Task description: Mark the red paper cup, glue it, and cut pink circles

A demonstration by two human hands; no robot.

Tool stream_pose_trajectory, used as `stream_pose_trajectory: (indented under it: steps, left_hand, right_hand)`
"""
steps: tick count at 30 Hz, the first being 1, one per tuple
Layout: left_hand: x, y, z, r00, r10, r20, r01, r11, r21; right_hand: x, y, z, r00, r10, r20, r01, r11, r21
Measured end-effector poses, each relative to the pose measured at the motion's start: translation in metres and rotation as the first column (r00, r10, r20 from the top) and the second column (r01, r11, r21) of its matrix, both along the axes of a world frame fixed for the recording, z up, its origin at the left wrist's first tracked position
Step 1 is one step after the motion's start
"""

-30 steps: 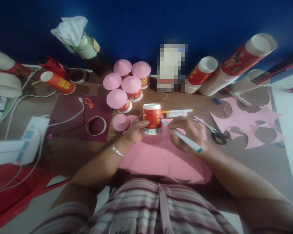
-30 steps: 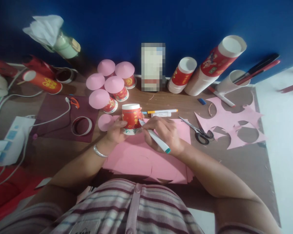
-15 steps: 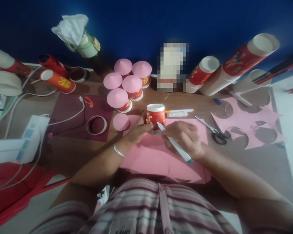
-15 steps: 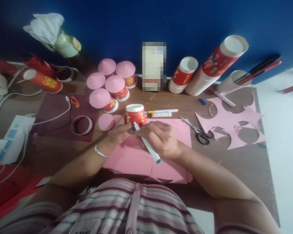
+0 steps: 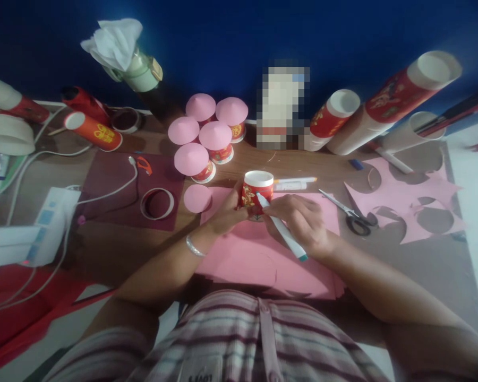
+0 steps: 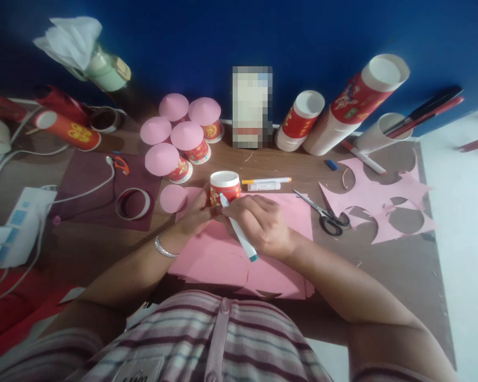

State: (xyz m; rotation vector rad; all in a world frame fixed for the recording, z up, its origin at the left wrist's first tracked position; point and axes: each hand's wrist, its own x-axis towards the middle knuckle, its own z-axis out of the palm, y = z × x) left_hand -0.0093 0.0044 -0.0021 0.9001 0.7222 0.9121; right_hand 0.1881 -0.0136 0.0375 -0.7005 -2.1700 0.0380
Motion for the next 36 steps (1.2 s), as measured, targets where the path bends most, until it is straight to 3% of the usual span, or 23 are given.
stream_pose_trajectory:
  steps: [11,19,28,36]
  left_hand:
    - [-0.004,-0.001,-0.007,0.999,0.032,-0.009,-0.032,0.999,-0.003]
    - [-0.001,-0.001,-0.002,0.994,0.108,0.031,-0.108,0.994,-0.021]
    - [-0.004,-0.003,-0.006,0.995,0.094,0.044,-0.092,0.995,-0.044]
    - [-0.002,-0.002,0.002,0.994,0.095,0.061,-0.092,0.995,-0.049]
  right_hand:
    - [-0.008,-0.002,0.011,0.997,0.057,-0.046,-0.058,0.998,-0.024]
    - [-0.008,-0.003,0.010,0.997,0.054,-0.050,-0.057,0.997,-0.047]
    - [-0.008,-0.003,0.013,0.998,0.046,-0.031,-0.047,0.998,-0.046]
    - [-0.007,-0.003,0.011,0.999,0.044,-0.019,-0.044,0.998,-0.036]
